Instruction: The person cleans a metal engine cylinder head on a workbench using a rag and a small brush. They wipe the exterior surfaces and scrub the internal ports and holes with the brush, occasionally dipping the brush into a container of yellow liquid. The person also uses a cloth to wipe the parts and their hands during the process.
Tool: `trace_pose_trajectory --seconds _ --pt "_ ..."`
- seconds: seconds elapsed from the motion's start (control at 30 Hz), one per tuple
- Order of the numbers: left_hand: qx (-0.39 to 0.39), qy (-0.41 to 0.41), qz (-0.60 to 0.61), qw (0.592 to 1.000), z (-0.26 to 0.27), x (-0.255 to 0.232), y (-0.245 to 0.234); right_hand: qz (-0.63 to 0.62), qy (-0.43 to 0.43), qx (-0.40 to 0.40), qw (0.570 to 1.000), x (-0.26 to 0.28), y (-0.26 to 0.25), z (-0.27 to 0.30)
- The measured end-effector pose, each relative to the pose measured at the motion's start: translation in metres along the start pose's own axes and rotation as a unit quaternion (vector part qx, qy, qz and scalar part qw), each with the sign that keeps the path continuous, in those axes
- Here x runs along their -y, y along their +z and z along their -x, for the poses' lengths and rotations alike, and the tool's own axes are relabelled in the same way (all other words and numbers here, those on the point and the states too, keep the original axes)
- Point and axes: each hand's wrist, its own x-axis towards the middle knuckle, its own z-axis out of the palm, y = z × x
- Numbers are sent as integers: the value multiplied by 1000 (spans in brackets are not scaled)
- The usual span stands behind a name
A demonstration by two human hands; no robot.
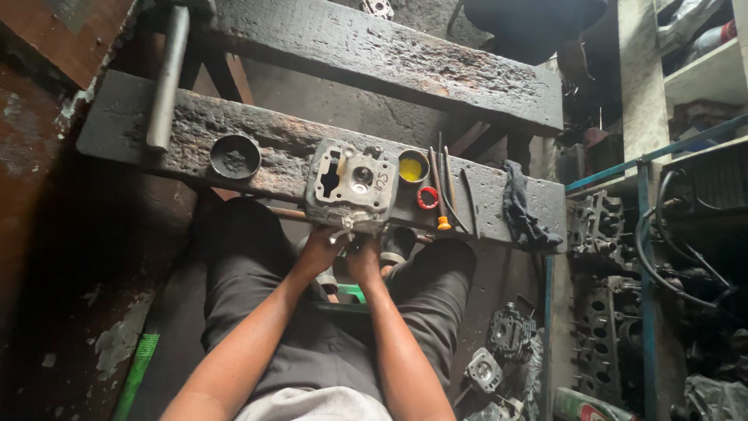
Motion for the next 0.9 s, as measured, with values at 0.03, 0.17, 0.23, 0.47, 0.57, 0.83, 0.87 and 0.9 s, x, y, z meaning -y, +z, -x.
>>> trace_pose_trajectory --seconds 0.03,0.17,0.23,0.47,0.57,0.83,0.87,0.9 --pt "-1 22 11 1000 -2 3 1 8 -46 -34 998 3 3 2" --pt "6 46 47 998 0 18 7 30 -54 -85 994 8 7 4" --pt "17 31 45 998 -1 25 11 66 -23 -79 994 7 7 1" --pt "-10 -41 -153 987 -15 26 21 165 136 92 973 24 6 7" --pt "-74 117 -103 985 -14 38 19 204 127 88 967 9 13 4" --pt "-31 -28 -39 998 -15 42 18 136 178 46 974 4 5 -2" --pt "-28 -10 -39 999 -12 38 20 142 160 35 976 3 6 -5" --pt "-24 7 -41 999 -10 35 21 148 144 24 978 -1 8 -6"
